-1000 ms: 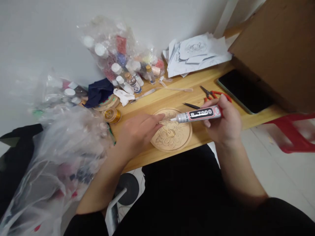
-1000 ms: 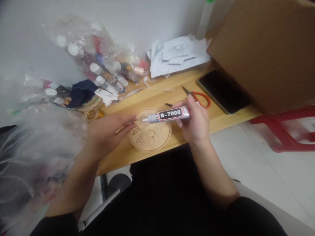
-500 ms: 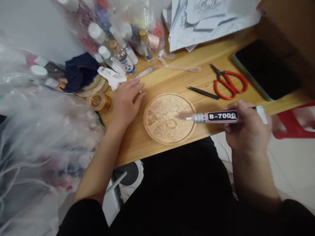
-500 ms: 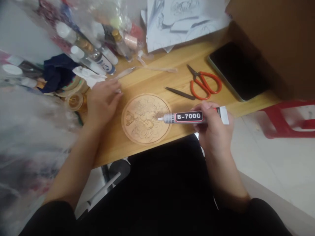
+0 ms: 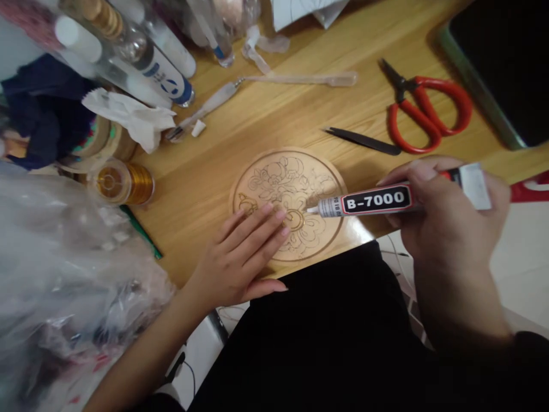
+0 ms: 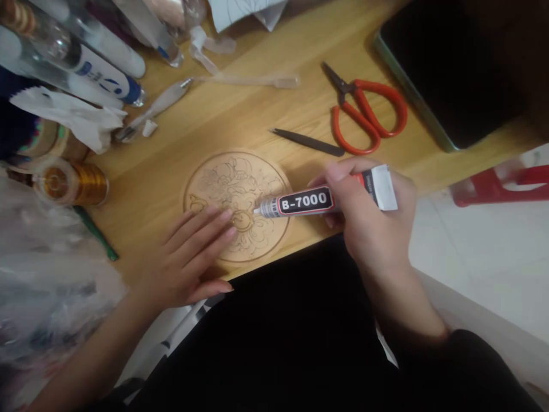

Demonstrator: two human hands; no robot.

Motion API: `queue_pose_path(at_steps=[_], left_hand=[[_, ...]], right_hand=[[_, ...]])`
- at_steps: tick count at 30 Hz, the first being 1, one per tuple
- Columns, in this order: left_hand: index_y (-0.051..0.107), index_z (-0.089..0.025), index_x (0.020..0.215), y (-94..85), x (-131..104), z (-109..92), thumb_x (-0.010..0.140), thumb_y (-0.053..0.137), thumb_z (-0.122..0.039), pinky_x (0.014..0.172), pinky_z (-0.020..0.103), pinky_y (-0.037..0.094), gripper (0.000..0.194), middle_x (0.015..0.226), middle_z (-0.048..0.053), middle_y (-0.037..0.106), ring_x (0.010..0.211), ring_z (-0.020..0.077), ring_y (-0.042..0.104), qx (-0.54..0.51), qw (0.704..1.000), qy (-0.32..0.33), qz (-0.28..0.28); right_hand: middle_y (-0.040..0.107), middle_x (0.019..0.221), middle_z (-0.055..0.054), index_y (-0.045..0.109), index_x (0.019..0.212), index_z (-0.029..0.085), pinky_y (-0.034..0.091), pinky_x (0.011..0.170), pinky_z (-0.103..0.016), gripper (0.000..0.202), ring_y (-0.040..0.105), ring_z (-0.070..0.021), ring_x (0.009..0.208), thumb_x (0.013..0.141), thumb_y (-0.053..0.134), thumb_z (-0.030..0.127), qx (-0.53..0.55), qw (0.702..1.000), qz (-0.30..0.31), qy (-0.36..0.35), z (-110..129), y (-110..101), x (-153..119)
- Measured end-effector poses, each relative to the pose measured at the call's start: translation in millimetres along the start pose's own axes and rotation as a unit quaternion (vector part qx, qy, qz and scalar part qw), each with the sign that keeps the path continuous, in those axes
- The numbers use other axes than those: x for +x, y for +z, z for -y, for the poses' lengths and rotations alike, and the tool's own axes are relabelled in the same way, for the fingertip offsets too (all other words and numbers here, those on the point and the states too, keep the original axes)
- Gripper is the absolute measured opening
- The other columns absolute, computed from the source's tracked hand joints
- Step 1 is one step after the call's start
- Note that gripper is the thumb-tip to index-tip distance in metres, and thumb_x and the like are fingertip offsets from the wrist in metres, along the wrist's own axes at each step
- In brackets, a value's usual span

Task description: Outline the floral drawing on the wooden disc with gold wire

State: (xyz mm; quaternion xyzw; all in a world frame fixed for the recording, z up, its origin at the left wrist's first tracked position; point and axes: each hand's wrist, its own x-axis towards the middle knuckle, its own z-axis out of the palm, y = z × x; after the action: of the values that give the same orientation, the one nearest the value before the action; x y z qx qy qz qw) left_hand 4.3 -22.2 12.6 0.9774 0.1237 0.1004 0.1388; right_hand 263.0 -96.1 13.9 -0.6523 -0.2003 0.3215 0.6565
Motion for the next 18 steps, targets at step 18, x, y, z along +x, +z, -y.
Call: queue_pose_path(at_steps=[18], left_hand=[[0.049,-0.012,0.142,1.1,1.6,-0.2,0.1,0.044,-0.058,0.123,0.045,0.028,0.062,0.142,0.013,0.06,0.148,0.0286,0.037,-0.004,1.0,-0.013,0.013]], right_hand=[[0.068,0.058,0.004,0.073,0.066,0.021,0.04,0.035,-0.019,0.012,0.055,-0.007,0.04,0.078,0.072,0.019,-0.025,1.0,-0.013,-0.01,-0.6,0.7,-1.8]])
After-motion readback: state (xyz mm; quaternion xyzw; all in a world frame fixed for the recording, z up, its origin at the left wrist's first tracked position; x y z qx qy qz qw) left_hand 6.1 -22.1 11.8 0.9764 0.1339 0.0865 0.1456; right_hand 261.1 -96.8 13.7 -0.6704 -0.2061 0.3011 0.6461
